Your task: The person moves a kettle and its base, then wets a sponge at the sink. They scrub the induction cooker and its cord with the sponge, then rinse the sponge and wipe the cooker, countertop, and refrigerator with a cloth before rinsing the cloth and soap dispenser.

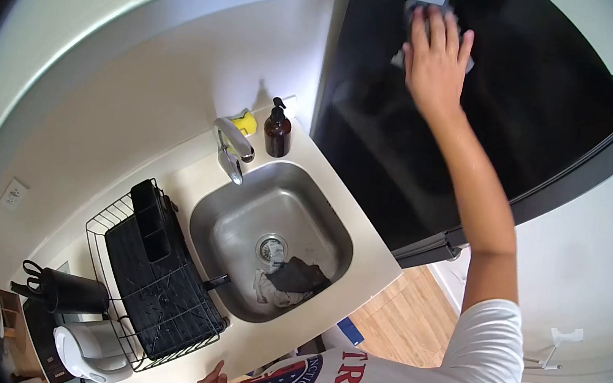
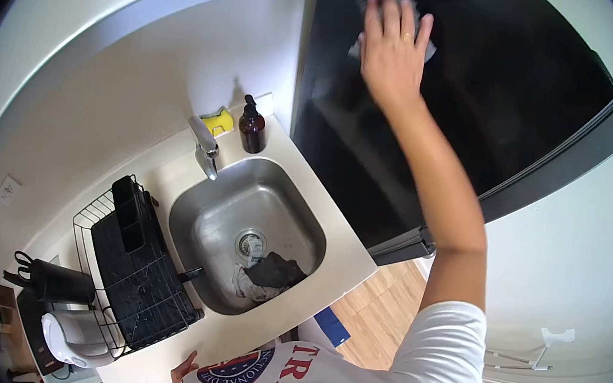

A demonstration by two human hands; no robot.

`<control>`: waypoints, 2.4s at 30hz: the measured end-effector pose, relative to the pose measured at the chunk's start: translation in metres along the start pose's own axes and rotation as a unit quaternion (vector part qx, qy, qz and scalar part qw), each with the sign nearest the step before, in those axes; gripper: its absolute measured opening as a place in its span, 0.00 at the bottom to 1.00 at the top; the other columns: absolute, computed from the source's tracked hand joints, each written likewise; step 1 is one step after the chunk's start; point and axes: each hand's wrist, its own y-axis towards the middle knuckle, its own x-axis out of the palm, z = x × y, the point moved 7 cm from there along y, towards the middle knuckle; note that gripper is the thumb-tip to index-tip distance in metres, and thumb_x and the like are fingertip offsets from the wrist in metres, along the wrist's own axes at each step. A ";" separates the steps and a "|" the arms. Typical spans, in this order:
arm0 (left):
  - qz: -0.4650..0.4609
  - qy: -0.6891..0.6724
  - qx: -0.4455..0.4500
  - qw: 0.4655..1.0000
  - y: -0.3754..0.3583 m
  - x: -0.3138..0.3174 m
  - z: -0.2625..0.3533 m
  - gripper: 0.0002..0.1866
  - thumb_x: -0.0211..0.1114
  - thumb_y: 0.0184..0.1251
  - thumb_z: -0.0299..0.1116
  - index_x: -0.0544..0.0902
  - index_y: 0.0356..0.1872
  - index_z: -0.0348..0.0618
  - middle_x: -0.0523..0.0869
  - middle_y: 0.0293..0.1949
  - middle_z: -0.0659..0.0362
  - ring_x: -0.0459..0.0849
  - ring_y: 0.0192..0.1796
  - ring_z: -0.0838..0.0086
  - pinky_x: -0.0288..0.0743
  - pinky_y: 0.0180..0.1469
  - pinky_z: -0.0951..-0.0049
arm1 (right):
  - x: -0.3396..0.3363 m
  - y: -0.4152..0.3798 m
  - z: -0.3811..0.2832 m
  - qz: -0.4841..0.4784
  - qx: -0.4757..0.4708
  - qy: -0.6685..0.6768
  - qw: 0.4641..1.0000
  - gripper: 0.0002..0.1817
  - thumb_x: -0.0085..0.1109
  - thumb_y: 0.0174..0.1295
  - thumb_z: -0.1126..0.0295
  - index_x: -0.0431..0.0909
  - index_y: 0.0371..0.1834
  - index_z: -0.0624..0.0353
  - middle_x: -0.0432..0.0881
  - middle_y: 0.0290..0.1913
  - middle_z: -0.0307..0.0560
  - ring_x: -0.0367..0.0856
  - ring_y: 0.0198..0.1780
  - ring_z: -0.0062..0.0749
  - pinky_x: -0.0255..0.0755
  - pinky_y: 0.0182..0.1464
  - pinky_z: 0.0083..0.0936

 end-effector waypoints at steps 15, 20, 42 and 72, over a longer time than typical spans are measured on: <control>0.061 0.077 -0.047 0.994 0.013 0.058 0.070 0.23 0.56 0.62 0.18 0.71 0.60 0.33 0.67 0.18 0.72 0.62 0.20 0.89 0.58 0.25 0.88 | 0.342 -0.353 -0.223 -0.492 -0.495 -0.089 0.711 0.26 0.37 0.66 0.58 0.66 0.65 0.55 0.58 0.71 0.48 0.49 0.73 0.44 0.26 0.71 0.55; 0.073 0.085 0.054 0.992 0.016 0.071 0.050 0.21 0.57 0.62 0.19 0.74 0.59 0.36 0.66 0.18 0.74 0.61 0.19 0.90 0.56 0.23 0.88 | 0.298 -0.277 -0.189 -0.466 -0.425 -0.093 0.770 0.24 0.40 0.64 0.58 0.72 0.60 0.53 0.61 0.69 0.47 0.50 0.73 0.42 0.21 0.71 0.53; 0.021 0.077 0.114 0.990 0.053 0.042 0.136 0.21 0.57 0.62 0.23 0.75 0.58 0.38 0.66 0.14 0.74 0.61 0.18 0.91 0.56 0.21 0.87 | 0.174 -0.293 -0.111 -0.444 -0.374 -0.126 0.804 0.28 0.37 0.64 0.60 0.62 0.66 0.63 0.58 0.70 0.49 0.50 0.73 0.42 0.28 0.73 0.48; -0.144 0.015 0.195 0.970 0.115 0.138 0.249 0.23 0.59 0.60 0.23 0.74 0.60 0.42 0.75 0.17 0.65 0.71 0.22 0.86 0.69 0.28 0.83 | -0.179 -0.021 0.155 -0.061 0.007 -0.340 0.938 0.26 0.46 0.58 0.71 0.65 0.63 0.60 0.64 0.67 0.50 0.55 0.71 0.38 0.43 0.69 0.52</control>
